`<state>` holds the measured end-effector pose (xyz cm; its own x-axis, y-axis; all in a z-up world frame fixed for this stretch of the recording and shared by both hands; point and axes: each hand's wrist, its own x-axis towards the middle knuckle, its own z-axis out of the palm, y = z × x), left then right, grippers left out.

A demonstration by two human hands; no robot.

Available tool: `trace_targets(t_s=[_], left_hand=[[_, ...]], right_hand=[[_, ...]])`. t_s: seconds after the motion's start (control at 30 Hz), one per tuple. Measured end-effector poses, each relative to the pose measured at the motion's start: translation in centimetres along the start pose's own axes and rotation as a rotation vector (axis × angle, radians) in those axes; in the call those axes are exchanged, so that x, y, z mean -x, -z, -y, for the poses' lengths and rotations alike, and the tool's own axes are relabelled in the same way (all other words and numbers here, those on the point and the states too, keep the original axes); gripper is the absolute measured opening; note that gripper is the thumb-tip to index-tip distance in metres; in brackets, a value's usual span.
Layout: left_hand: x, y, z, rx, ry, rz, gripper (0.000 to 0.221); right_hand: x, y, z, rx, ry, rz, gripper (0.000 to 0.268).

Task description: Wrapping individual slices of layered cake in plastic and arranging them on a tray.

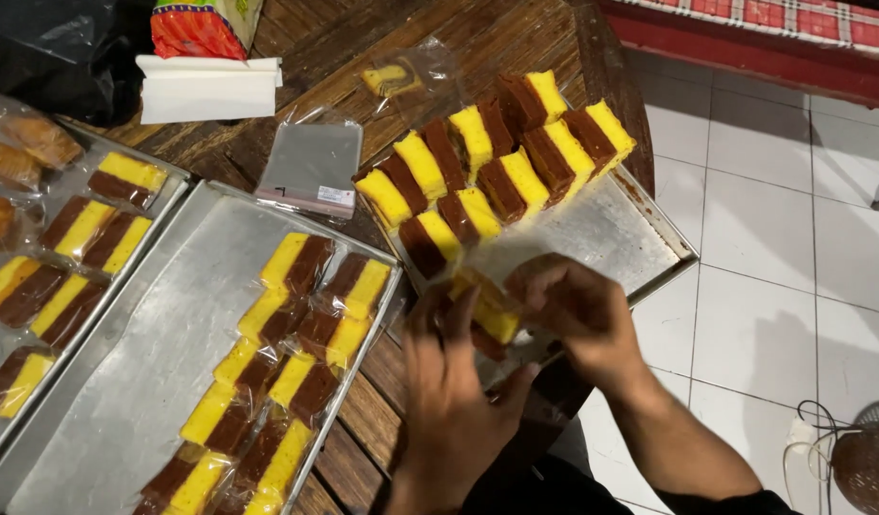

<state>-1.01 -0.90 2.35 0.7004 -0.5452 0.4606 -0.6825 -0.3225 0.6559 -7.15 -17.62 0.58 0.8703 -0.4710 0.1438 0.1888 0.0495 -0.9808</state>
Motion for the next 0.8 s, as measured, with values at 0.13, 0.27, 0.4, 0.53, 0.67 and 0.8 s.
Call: trace_targets(t_s=[0.13, 0.27, 0.4, 0.53, 0.67, 0.8], left_hand=[[-0.2, -1.2, -0.5, 0.148, -0.012, -0.063, 0.065], [-0.8, 0.0, -0.1, 0.347, 0.284, 0.014, 0.039], [-1.2, 1.1, 0.5, 0.966, 0.432, 0.156, 0.031], [-1.5, 1.3, 1.1, 1.130, 0.348, 0.193, 0.031], [-2.4, 1.1, 1.1, 0.986, 0.300, 0.260, 0.031], [-3.0, 0.2, 1.8, 0.776, 0.303, 0.308, 0.033]], right_hand=[[0.9, -2.3, 2.4, 0.057, 0.107, 0.173, 0.021], [1.2, -1.6, 3.3, 0.325, 0.223, 0.254, 0.032], [1.4, 0.5, 2.3, 0.223, 0.170, 0.013, 0.020], [-0.4, 3.8, 1.3, 0.186, 0.073, 0.271, 0.048], [-0.7, 3.9, 1.6, 0.071, -0.034, 0.357, 0.042], [-1.3, 4.3, 1.0, 0.067, 0.023, 0.268, 0.014]])
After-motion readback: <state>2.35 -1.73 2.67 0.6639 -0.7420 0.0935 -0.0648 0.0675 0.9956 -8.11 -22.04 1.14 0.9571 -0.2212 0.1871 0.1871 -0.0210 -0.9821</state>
